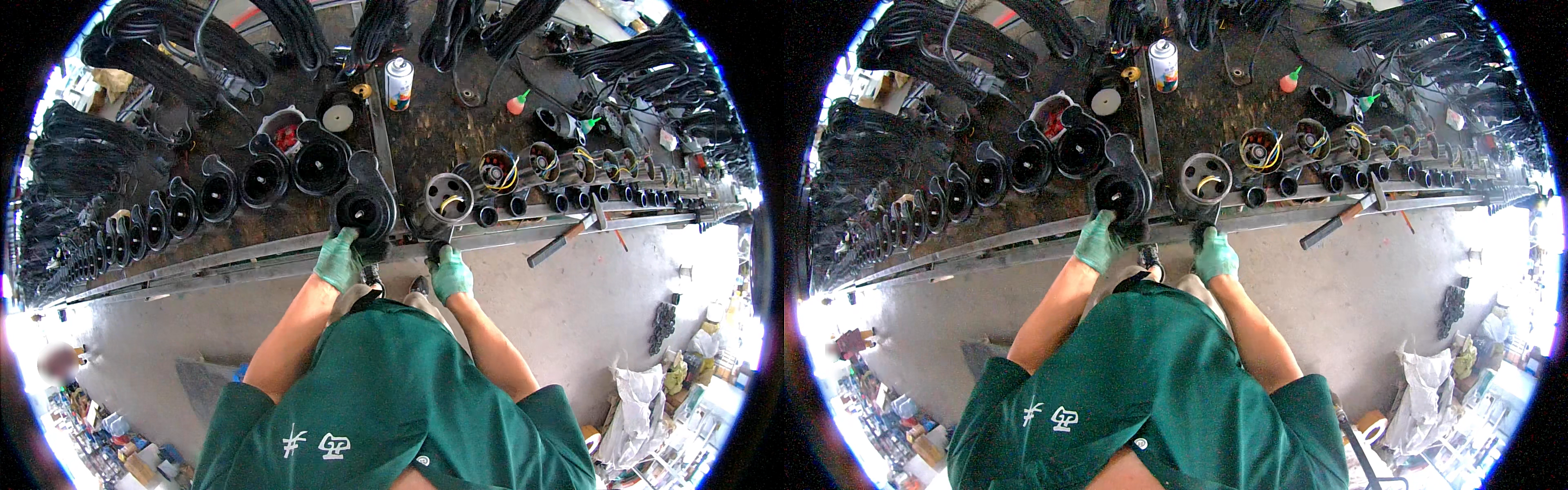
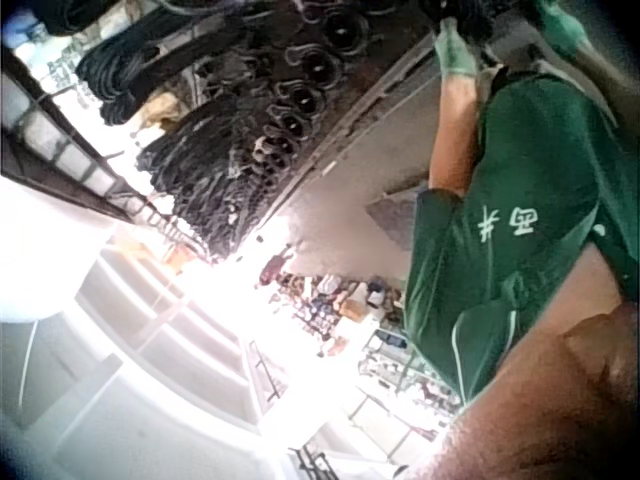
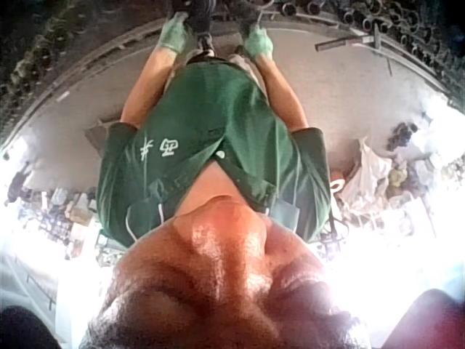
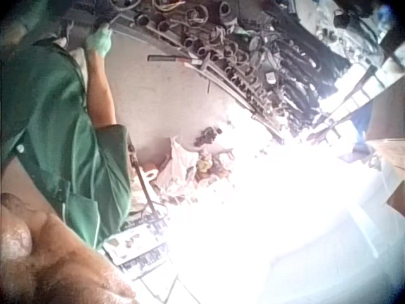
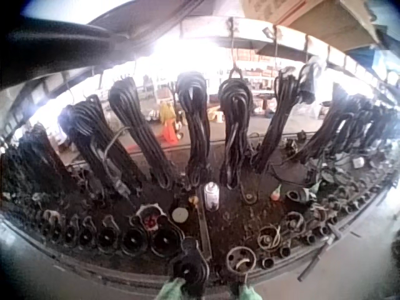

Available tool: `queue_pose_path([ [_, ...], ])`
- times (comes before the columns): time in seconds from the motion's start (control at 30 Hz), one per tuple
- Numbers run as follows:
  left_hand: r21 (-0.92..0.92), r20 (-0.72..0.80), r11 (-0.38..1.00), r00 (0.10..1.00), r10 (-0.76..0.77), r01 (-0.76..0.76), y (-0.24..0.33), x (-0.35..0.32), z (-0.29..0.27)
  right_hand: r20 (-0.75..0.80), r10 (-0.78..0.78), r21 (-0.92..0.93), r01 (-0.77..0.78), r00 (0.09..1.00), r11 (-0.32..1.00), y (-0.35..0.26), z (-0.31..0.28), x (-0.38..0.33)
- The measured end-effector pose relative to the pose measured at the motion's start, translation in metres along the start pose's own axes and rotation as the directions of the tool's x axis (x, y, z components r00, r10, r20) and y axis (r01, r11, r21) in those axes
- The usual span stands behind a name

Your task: The person assembles cylindrical motor components on a workbench, using a hammer to tap parts into place. They repeatedly pick up components from a blue bin, insert them into fixtures, and secure them with a hammer. The process involves handling multiple similar units one at a time.

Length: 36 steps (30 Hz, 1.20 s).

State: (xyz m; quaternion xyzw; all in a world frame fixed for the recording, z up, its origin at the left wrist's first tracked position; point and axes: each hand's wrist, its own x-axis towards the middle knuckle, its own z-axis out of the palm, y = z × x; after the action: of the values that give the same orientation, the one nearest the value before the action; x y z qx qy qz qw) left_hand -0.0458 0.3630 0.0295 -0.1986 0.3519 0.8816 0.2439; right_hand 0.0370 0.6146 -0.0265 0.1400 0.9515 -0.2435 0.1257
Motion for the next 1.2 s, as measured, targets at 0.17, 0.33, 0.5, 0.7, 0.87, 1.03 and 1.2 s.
queue_pose_path([
  [0.17,0.036,-0.073,0.998,0.996,-0.053,0.056,0.011,0.003,0.049,0.047,0.025,0.035,-0.026,0.999,0.999,0.004,-0.011,-0.016],
  [0.33,0.094,-0.165,0.994,0.984,0.063,-0.048,0.004,0.032,0.072,0.142,0.052,-0.003,-0.052,0.989,0.999,0.011,-0.009,-0.026],
  [0.5,0.016,-0.141,1.000,0.990,-0.009,0.011,0.010,0.059,0.093,0.162,0.041,-0.055,-0.032,0.986,0.998,0.008,-0.016,-0.027],
  [0.7,-0.113,-0.185,0.994,0.983,-0.012,-0.009,0.021,0.096,0.105,0.118,0.001,-0.005,0.000,0.993,1.000,0.010,-0.008,-0.027],
  [0.87,-0.144,-0.162,0.989,0.987,-0.008,-0.016,0.024,0.100,0.107,0.179,0.029,0.026,-0.034,0.983,0.999,0.017,-0.001,-0.022],
  [1.03,0.018,-0.138,0.999,0.990,0.041,-0.039,0.020,0.089,0.110,0.212,-0.068,0.117,0.044,0.975,0.992,0.026,-0.017,-0.035],
  [1.2,0.308,-0.153,0.949,0.981,0.120,-0.068,0.008,0.062,0.068,0.201,-0.103,0.131,0.078,0.974,0.988,0.027,-0.060,-0.054],
])
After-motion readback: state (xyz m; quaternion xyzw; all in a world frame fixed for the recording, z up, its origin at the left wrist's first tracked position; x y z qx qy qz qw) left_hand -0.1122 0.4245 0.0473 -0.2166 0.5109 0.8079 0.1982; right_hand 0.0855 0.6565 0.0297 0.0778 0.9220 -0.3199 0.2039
